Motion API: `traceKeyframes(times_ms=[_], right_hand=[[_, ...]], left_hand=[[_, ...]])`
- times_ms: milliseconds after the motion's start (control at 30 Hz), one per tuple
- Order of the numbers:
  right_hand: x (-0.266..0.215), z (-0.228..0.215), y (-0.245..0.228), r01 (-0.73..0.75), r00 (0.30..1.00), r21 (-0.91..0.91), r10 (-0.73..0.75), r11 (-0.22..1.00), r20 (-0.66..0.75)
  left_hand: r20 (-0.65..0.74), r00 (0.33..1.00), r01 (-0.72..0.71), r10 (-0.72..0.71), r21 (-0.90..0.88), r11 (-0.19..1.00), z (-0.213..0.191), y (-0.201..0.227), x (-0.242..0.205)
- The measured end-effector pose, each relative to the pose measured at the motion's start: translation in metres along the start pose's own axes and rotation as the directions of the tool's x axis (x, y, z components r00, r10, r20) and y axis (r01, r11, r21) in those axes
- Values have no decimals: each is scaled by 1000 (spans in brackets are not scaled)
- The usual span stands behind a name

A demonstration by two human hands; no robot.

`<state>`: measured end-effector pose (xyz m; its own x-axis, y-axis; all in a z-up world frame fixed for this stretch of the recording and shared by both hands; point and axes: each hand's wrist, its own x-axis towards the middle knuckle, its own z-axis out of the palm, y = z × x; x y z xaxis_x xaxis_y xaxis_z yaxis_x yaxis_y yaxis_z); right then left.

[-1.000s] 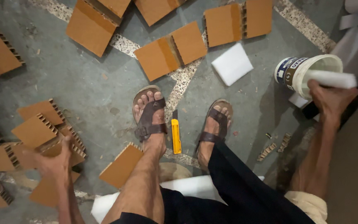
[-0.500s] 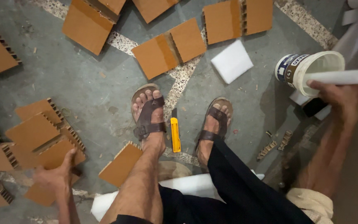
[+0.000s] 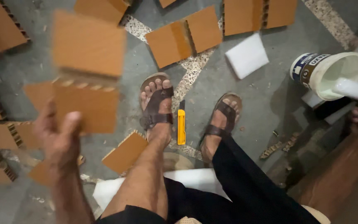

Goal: The person applies glue to the edges of small cardboard pieces using a white glue stick, then joins them together. They secure the assembled cardboard pieces with rubber bands.

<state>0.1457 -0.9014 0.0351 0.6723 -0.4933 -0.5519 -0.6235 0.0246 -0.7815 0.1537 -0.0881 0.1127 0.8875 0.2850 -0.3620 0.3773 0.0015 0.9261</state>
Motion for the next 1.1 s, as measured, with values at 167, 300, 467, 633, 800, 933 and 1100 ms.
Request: traceKeyframes(times_ms=[167, 300, 467, 633, 800, 933, 1100], right_hand=[[-20, 29, -6, -26, 988, -116, 7, 993, -154], [-45, 49, -30, -21, 993, 347, -20, 938, 115], [-113, 121, -46, 38, 995, 767, -91, 640, 27], [-188, 240, -59, 353, 914, 421, -403, 836, 35], [-222, 316, -90, 589, 801, -26, -580, 807, 151], [-218, 333, -105, 701, 713, -219, -658, 679, 241], [-219, 330, -108, 789, 614, -276, -717, 549, 329]], left_hand=[[217, 971, -75, 98, -112, 991, 65, 11, 45], [215, 972, -10, 95, -365, 931, 98, 0, 62], [242, 970, 131, 13, -566, 814, 140, -17, 67], [216, 976, 132, -31, -469, 873, 172, -20, 54], [278, 960, 169, -24, -509, 844, 187, -19, 38], [439, 888, 388, -141, -546, 743, 191, -12, 27], [599, 766, 493, -234, -313, 812, 191, -24, 28]])
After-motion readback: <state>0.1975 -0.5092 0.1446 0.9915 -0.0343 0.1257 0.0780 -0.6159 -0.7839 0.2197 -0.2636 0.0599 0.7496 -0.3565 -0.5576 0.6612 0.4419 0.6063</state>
